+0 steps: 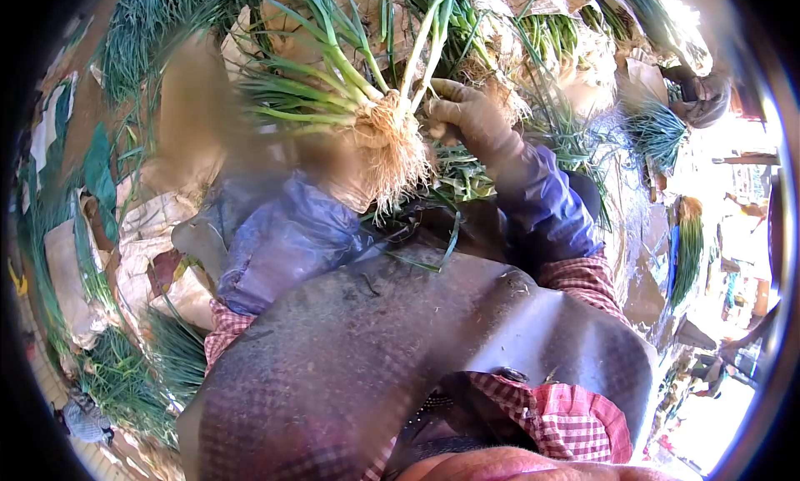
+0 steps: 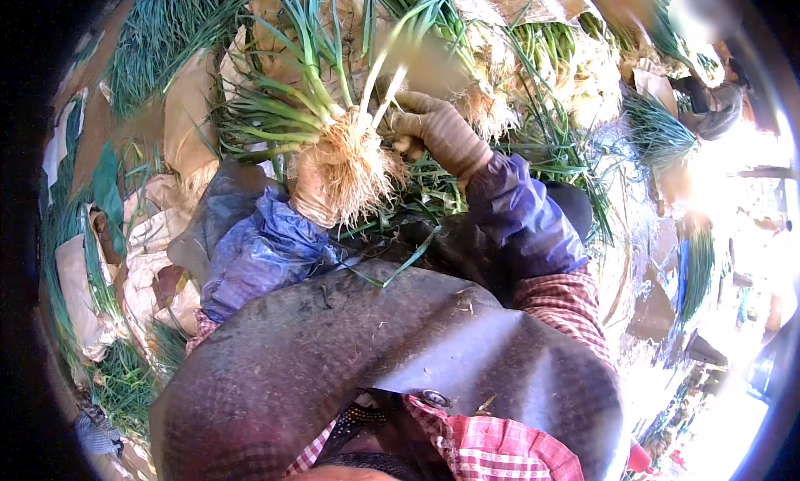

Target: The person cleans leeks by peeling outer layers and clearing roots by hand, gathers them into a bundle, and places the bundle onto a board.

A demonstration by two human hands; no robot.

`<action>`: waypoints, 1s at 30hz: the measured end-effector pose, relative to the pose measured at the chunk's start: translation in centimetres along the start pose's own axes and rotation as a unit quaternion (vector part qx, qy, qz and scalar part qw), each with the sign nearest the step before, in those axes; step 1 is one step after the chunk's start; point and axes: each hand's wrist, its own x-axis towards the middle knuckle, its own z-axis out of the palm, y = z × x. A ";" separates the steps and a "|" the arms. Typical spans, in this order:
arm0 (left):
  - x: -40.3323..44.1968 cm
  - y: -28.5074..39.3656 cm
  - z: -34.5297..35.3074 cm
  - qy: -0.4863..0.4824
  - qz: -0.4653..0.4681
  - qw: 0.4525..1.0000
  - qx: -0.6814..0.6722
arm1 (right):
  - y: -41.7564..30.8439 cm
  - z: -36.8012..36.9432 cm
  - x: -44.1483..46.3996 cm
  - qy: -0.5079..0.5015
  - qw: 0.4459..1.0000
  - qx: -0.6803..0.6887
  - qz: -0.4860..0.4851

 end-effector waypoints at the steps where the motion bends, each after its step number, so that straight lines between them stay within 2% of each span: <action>1: 0.1 0.2 -0.5 -0.006 -0.008 1.000 0.015 | -0.4 0.1 -0.8 -0.001 1.000 0.001 0.001; 2: 0.4 -0.1 -1.7 0.010 -0.006 1.000 -0.020 | -1.3 -0.1 -1.9 -0.027 0.999 -0.025 -0.008; 3: 0.1 -0.3 -0.1 0.002 0.018 0.998 -0.055 | -1.7 -0.1 -2.9 -0.053 0.997 -0.051 -0.016; 4: -0.2 -0.6 1.5 -0.007 0.041 0.995 -0.090 | -1.3 0.2 -3.7 -0.074 0.990 -0.053 -0.106; 8: -0.8 -0.1 3.3 0.029 0.006 0.999 -0.022 | -0.8 -0.8 -5.7 -0.144 0.969 -0.145 -0.137; 11: -0.1 -0.5 1.7 0.039 0.064 0.997 -0.033 | -0.6 -2.6 -5.9 -0.172 0.916 -0.322 -0.167; 13: 0.1 -0.3 1.5 0.014 0.071 0.997 -0.020 | -0.3 -3.0 -5.1 -0.163 0.925 -0.279 -0.199; 15: 0.2 -0.1 0.7 0.026 0.056 0.998 -0.013 | -1.0 -2.6 -4.7 -0.034 0.986 -0.100 -0.132; 17: 0.1 -0.4 0.2 0.037 0.032 0.999 -0.007 | -0.4 -2.8 -2.7 -0.010 0.957 -0.202 -0.210; 18: 0.1 -0.6 0.0 0.037 0.009 0.999 -0.029 | -0.4 -2.5 -1.8 -0.020 0.989 -0.075 -0.123; 19: 0.2 -0.6 0.2 0.036 -0.014 0.998 -0.050 | -0.3 -1.9 -0.9 -0.029 0.997 0.055 -0.035; 21: 0.0 -0.9 1.8 0.027 -0.001 0.997 -0.073 | 1.2 -1.1 0.8 -0.018 0.995 0.092 -0.041; 23: -0.2 -0.4 3.9 0.007 -0.006 1.000 -0.015 | 2.2 -0.8 1.7 -0.190 0.946 0.251 -0.069; 24: 0.0 -0.4 3.5 -0.016 -0.014 0.999 -0.049 | 2.4 -0.3 1.2 -0.167 0.954 0.245 -0.047; 25: -0.1 -0.5 3.2 -0.014 -0.013 0.999 -0.050 | 2.1 -0.1 1.0 -0.255 0.933 0.252 -0.033; 27: -0.1 -0.8 2.8 0.007 -0.034 0.999 -0.032 | 1.2 0.0 0.4 -0.161 0.983 0.087 -0.001; 28: 0.0 -1.2 0.3 0.042 -0.030 0.998 0.044 | 0.0 0.5 -0.2 -0.160 0.983 0.087 -0.001; 30: 0.1 -1.3 0.7 0.053 -0.038 0.998 -0.001 | -2.1 1.8 -1.2 0.005 0.996 -0.083 0.024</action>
